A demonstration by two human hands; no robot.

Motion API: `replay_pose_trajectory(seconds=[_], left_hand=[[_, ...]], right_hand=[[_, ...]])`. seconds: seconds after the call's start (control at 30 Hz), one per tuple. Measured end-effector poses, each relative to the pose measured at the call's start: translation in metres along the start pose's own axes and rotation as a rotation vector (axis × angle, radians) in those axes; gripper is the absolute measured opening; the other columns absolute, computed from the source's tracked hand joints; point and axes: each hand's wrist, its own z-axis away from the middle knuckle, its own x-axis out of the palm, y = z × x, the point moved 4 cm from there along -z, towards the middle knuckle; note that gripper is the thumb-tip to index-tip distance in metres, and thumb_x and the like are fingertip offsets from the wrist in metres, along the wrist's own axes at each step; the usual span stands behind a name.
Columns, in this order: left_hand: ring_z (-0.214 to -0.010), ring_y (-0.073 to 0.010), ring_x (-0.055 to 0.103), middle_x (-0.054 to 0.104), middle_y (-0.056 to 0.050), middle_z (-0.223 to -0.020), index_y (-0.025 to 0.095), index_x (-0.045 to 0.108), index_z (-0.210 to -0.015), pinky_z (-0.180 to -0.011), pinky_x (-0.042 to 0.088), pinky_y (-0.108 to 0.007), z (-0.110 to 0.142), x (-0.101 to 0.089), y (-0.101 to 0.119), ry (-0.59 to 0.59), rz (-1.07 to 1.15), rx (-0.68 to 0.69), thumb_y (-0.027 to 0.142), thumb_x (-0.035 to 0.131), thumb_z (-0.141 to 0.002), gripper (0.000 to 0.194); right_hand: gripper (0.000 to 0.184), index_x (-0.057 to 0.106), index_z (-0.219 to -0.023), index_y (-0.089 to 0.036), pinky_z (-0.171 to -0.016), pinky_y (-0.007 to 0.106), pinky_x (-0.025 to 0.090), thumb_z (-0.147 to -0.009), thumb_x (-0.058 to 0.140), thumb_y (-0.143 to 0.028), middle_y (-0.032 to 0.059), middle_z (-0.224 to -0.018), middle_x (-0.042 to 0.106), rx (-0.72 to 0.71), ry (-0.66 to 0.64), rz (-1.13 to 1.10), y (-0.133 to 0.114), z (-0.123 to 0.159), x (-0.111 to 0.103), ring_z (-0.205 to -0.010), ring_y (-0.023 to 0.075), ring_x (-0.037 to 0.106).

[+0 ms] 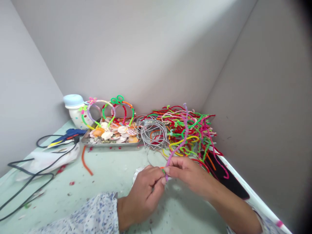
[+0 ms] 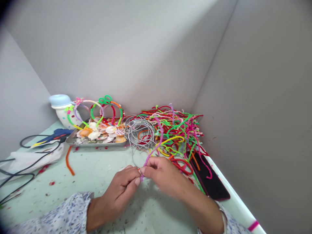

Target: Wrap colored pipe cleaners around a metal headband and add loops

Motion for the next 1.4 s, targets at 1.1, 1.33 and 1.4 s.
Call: replay_pose_trajectory(seconds=[1.1,1.33,1.4], left_hand=[[-0.058,-0.0106,0.031,0.031,0.004,-0.059,0.019,0.031,-0.062,-0.055,0.025,-0.024,-0.003,0.0,-0.015,0.015,0.21,-0.192,0.029,0.035,-0.091,0.031],[-0.058,-0.0108,0.031,0.03,0.004,-0.06,0.019,0.033,-0.062,-0.055,0.025,-0.024,-0.003,-0.001,-0.017,0.037,0.236,-0.202,0.035,0.035,-0.093,0.034],[-0.058,-0.0107,0.031,0.031,0.004,-0.06,0.019,0.034,-0.063,-0.054,0.025,-0.024,-0.003,-0.001,-0.018,0.037,0.26,-0.211,0.035,0.036,-0.093,0.034]], right_hand=[[0.02,0.059,-0.074,-0.018,-0.064,0.024,0.038,-0.086,0.052,-0.033,-0.0018,-0.07,0.053,-0.198,0.184,0.085,-0.011,0.005,0.0,-0.068,0.0136,0.048],[0.016,0.059,-0.076,-0.019,-0.074,0.028,0.041,-0.087,0.053,-0.029,0.0011,-0.078,0.059,-0.349,0.244,0.194,-0.015,0.006,0.0,-0.078,0.0165,0.055],[0.014,0.059,-0.077,-0.019,-0.077,0.029,0.042,-0.088,0.053,-0.027,0.0017,-0.081,0.06,-0.383,0.263,0.208,-0.014,0.006,0.001,-0.081,0.0173,0.056]])
